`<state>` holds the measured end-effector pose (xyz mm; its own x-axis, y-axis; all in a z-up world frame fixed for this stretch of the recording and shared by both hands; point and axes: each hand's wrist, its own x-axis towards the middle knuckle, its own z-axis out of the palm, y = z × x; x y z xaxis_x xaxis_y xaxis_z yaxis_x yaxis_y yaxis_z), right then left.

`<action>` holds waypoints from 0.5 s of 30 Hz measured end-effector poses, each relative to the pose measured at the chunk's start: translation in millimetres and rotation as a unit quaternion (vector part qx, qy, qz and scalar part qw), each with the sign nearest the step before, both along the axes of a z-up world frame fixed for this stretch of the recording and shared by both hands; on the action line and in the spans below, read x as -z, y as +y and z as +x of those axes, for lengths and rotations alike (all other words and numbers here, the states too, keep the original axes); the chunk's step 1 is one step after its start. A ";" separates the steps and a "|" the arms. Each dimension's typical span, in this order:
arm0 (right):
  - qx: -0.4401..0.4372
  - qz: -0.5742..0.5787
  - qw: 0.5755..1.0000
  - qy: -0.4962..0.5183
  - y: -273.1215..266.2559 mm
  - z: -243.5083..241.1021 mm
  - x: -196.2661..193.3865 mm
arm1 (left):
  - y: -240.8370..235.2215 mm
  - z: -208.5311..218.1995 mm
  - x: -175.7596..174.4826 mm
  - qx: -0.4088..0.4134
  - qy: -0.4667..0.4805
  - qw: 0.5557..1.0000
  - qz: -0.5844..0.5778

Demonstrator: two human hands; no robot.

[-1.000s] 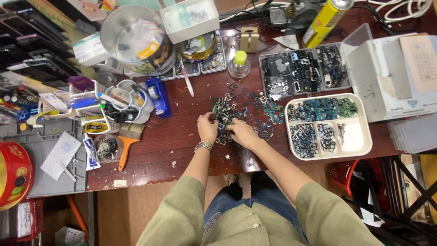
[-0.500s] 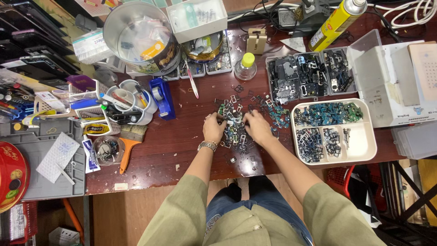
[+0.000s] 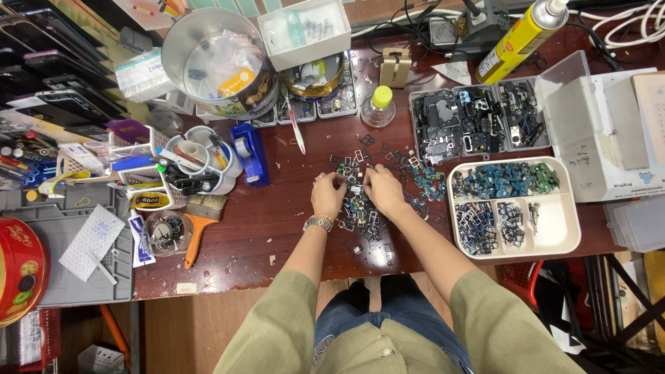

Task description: The person sorts small electronic components from a pile on the table into a compartmentalized tray. They pick up individual pieces, inspect them, and place them into specific sections of the tray.

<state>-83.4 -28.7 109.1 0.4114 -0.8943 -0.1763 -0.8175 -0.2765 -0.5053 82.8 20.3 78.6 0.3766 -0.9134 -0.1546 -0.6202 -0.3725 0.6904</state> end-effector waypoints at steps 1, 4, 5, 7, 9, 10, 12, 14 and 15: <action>0.002 0.002 1.000 -0.008 1.1 -3.0 1.6 | -2.5 -1.1 0.1 -0.001 0.001 1.000 -0.003; 0.002 0.001 1.000 -0.020 -0.9 -10.4 0.6 | -12.7 -7.2 2.2 0.003 -0.016 1.000 -0.016; -0.004 -0.002 1.000 -0.018 -0.7 -10.9 -1.0 | -15.6 -9.7 3.2 0.006 -0.038 0.999 -0.020; -0.013 -0.006 1.000 -0.013 -0.6 -10.9 -3.8 | -19.1 -13.4 5.9 0.005 -0.058 0.998 -0.016; -0.019 -0.008 1.000 -0.007 0.0 -11.7 -5.0 | -20.8 -14.9 8.4 -0.002 -0.053 0.999 0.000; -0.025 -0.016 0.999 -0.013 -0.2 -11.3 -5.0 | -21.0 -14.1 8.7 -0.005 -0.047 0.999 0.007; -0.037 -0.030 0.999 -0.024 -0.4 -10.9 -3.7 | -20.5 -12.9 7.4 -0.013 -0.034 0.999 0.022; -0.036 -0.033 0.999 -0.014 -1.0 -11.0 -0.9 | -18.5 -12.4 4.8 -0.013 -0.019 0.999 0.035; -0.036 -0.035 0.999 -0.009 -1.5 -10.6 1.0 | -18.0 -12.2 3.5 -0.014 -0.011 0.999 0.041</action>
<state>-94.0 -30.3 108.2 0.4778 -0.8719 -0.1068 -0.7853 -0.3695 -0.4967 70.7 2.3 75.1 0.4052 -0.8874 -0.2200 -0.6240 -0.4443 0.6428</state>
